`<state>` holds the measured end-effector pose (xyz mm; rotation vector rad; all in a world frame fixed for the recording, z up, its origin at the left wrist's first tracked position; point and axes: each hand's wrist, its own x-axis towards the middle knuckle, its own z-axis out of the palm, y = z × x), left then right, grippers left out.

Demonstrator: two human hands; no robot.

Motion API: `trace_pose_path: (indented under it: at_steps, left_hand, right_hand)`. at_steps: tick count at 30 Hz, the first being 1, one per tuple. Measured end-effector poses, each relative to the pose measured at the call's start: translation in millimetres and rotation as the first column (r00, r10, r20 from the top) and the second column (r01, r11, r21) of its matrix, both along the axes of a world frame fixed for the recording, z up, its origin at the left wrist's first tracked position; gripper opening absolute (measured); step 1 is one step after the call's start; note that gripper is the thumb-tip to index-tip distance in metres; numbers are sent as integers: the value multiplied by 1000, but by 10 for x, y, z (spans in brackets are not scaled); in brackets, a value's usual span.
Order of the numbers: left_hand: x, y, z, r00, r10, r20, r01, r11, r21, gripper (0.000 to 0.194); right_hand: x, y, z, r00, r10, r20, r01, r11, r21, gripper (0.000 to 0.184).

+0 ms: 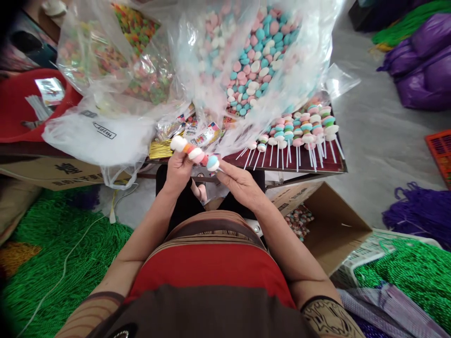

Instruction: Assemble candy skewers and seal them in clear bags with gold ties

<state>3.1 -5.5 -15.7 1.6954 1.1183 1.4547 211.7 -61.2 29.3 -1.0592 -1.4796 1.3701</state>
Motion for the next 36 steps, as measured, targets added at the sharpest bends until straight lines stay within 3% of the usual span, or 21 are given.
trace_pose_path:
  at_steps: [3, 5, 9, 13, 20, 27, 31, 36]
  left_hand:
    - [-59, 20, 28, 994, -44, 102, 50, 997, -61, 34]
    - [-93, 44, 25, 977, -62, 205, 90, 988, -129, 37]
    - [-109, 92, -3, 922, -81, 377, 181, 955, -237, 44]
    - [-84, 106, 23, 883, -117, 454, 258, 930, -262, 42]
    - [-70, 98, 85, 914, -175, 365, 274, 932, -239, 47]
    - [-111, 118, 15, 954, -191, 230, 229, 961, -152, 39]
    - [-145, 114, 19, 958, -228, 174, 249, 962, -111, 34]
    - [-157, 64, 158, 961, -263, 80, 269, 961, -69, 34]
  right_hand:
    - [151, -84, 90, 997, -73, -27, 71, 996, -55, 40]
    - [286, -150, 154, 993, -107, 50, 111, 992, -66, 40]
    - [483, -256, 222, 951, -199, 235, 207, 978, -7, 40]
    - [537, -294, 234, 934, -224, 278, 219, 974, 48, 39]
    - [574, -267, 262, 926, -148, 346, 139, 989, 52, 41]
    - [673, -250, 296, 900, -76, 430, 97, 995, -26, 41]
    - [680, -230, 349, 867, -114, 485, 96, 994, 60, 33]
    - [709, -231, 316, 854, -194, 483, 155, 981, 121, 23]
